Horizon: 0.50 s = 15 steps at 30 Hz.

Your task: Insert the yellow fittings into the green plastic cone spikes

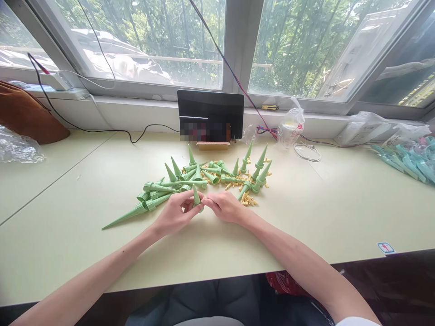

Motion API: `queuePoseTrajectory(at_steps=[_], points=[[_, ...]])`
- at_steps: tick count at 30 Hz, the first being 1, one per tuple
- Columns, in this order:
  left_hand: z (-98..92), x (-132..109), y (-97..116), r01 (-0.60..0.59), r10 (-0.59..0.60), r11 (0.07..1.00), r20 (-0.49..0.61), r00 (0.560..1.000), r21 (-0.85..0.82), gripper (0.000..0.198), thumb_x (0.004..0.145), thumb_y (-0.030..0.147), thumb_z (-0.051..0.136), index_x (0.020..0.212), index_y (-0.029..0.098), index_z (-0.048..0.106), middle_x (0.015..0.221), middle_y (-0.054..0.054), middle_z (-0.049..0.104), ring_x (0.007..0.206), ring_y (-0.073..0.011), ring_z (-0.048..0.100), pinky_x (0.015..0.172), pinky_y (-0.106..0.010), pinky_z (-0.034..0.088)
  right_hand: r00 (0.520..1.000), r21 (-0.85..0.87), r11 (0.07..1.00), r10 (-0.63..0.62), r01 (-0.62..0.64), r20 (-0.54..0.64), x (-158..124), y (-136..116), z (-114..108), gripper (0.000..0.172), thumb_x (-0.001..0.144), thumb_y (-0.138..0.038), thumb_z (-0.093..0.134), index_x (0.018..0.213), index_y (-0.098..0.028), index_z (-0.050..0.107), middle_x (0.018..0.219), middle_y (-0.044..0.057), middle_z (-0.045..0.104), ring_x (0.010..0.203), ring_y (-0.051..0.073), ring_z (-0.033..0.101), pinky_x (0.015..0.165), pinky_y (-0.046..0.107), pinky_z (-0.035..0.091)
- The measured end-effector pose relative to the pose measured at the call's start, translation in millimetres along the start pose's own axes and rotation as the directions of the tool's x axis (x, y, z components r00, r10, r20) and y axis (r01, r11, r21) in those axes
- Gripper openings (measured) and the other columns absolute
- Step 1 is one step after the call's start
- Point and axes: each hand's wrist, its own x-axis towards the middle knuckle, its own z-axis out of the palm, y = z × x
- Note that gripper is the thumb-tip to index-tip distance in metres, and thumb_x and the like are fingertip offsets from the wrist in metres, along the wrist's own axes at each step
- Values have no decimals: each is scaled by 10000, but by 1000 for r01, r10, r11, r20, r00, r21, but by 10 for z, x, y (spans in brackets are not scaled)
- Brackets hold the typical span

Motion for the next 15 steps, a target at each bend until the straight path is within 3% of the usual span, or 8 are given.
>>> queuePoseTrajectory(at_steps=[7, 12, 15], points=[[6, -4, 6, -1, 1, 1000, -13, 1000, -21, 188, 902, 338, 593, 893, 155, 635, 609, 33, 483, 498, -76, 351, 472, -227, 279, 1000, 3, 1000, 10, -10, -4, 5, 9, -1, 428, 1050, -397, 314, 675, -194, 353, 595, -53, 315, 522, 87, 272, 525, 233, 236], [-29, 23, 68, 148, -134, 954, 73, 988, -259, 249, 856, 396, 665, 934, 161, 649, 742, -12, 573, 591, -105, 509, 477, -211, 345, 999, 4, 999, 45, -45, 17, 4, -14, -20, 425, 1048, -419, 311, 689, -198, 361, 595, -56, 306, 523, 92, 278, 531, 228, 242], [-48, 40, 80, 262, -229, 908, 135, 964, -326, 258, 807, 402, 725, 920, 180, 657, 744, -2, 568, 605, -105, 520, 444, -186, 314, 999, -6, 999, 41, -41, 28, 0, -36, -29, 405, 1046, -418, 323, 708, -199, 377, 607, -54, 334, 531, 94, 303, 542, 227, 249]])
